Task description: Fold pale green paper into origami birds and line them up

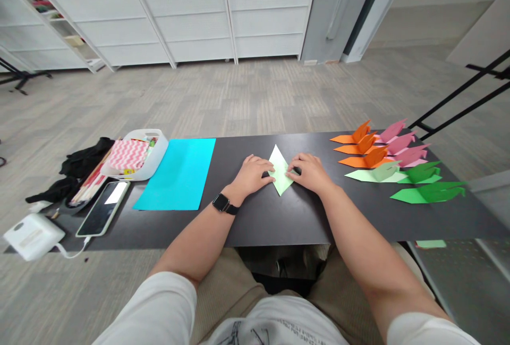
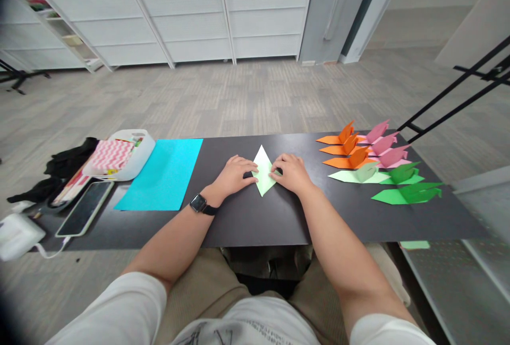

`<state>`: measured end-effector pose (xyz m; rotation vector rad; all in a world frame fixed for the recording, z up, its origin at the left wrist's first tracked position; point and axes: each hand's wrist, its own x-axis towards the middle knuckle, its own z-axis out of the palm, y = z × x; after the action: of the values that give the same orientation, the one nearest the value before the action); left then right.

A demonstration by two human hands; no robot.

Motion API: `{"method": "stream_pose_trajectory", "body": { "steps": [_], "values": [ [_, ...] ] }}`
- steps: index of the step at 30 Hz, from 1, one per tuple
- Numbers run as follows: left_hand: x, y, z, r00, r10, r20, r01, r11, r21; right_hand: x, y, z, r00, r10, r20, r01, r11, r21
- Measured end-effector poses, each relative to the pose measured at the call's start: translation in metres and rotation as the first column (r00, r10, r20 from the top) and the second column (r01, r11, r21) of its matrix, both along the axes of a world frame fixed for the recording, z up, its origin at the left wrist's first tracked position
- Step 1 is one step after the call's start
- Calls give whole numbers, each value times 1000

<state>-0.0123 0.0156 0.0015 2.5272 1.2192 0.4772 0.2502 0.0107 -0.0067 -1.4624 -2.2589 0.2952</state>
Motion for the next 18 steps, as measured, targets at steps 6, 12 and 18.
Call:
{"method": "stream_pose_trajectory", "body": {
  "steps": [6,12,18],
  "values": [
    [2,-1,-3,1000,17,20,-17,1000,8,1,1,-1,998,65,9,-65,997,-30],
    [14,0,-4,993,103,54,-106,992,62,0,2,-3,998,65,14,-64,997,-40],
    [11,0,7,978,184,97,-186,982,14,2,2,-3,998,69,0,-69,997,-44]
  ]
}}
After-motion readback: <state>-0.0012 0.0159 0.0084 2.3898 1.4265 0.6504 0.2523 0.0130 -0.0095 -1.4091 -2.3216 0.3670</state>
